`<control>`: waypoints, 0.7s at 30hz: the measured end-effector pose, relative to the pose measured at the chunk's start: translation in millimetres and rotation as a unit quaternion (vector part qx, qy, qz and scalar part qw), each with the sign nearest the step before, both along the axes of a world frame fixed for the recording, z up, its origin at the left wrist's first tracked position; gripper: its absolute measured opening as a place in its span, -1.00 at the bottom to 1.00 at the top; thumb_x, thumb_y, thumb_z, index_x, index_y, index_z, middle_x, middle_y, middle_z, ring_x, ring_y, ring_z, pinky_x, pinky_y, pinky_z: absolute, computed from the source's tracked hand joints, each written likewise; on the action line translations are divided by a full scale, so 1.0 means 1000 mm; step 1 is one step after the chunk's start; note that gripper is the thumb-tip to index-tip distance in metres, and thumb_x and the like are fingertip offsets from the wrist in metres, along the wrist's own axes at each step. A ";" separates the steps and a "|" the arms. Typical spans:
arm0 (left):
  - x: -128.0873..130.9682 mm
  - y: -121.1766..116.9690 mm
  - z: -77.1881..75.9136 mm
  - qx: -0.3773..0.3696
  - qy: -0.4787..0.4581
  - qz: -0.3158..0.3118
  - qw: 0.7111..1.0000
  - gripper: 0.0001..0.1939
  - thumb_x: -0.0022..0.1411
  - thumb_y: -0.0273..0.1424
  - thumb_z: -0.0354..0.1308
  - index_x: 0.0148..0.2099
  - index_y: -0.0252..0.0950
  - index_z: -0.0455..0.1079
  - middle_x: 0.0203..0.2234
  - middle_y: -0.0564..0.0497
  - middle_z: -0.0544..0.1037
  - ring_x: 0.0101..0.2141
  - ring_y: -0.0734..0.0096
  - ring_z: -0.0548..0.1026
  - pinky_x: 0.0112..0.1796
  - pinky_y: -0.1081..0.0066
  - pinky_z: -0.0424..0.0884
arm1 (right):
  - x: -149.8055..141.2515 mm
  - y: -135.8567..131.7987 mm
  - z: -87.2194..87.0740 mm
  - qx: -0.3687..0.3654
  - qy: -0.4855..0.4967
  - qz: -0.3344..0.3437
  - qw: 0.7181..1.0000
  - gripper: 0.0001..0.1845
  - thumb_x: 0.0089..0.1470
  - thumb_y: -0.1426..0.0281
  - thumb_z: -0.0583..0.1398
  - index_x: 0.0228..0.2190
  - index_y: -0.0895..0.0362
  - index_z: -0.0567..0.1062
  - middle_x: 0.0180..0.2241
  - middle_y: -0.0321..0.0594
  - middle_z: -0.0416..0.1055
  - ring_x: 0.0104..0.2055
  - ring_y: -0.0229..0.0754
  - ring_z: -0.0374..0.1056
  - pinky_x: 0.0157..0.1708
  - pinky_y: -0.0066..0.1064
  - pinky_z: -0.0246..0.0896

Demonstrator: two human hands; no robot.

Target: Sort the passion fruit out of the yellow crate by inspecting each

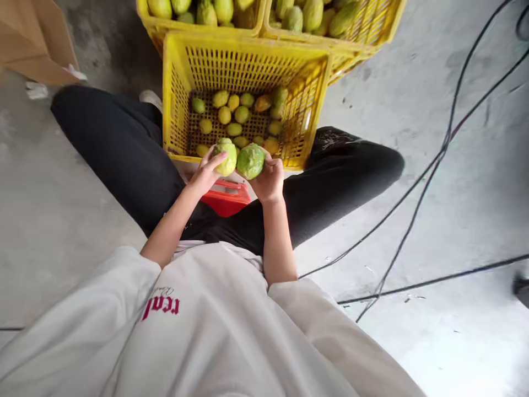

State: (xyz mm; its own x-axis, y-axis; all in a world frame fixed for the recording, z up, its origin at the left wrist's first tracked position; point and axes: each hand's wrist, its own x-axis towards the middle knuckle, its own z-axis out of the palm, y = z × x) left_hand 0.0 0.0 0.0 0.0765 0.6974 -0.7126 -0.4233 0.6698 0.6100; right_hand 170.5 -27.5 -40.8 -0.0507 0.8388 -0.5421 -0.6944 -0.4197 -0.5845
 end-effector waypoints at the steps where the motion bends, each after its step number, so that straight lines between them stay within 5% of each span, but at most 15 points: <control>1: 0.001 0.000 -0.001 0.001 0.001 0.007 1.000 -0.82 0.35 -0.49 0.16 -0.01 -0.21 0.42 -0.12 0.06 0.64 0.13 0.29 0.66 0.04 0.46 0.60 | 0.000 0.000 -0.001 0.000 -0.003 -0.002 1.000 -0.67 0.08 0.10 0.28 -0.13 -0.08 0.56 0.02 -0.32 0.64 0.30 0.04 0.45 0.21 -0.05 0.52; 10: 0.007 0.001 0.004 0.002 -0.026 0.038 0.999 -0.88 0.42 -0.37 0.04 -0.10 -0.21 0.39 -0.12 -0.02 0.62 0.15 0.18 0.62 0.06 0.29 0.63 | 0.003 0.000 -0.002 0.012 -0.034 0.010 0.999 -0.58 0.04 0.03 0.35 -0.10 -0.08 0.54 -0.03 -0.30 0.65 0.33 0.05 0.44 0.25 -0.06 0.50; 21: 0.001 -0.001 -0.003 0.051 -0.048 -0.012 0.997 -0.82 0.49 -0.46 0.01 0.00 -0.20 0.42 -0.02 -0.02 0.64 0.25 0.22 0.57 0.20 0.27 0.56 | 0.005 -0.003 0.012 0.025 -0.033 0.008 0.999 -0.47 -0.08 0.16 0.47 -0.08 -0.13 0.45 -0.02 -0.37 0.56 0.17 0.03 0.52 0.15 -0.01 0.58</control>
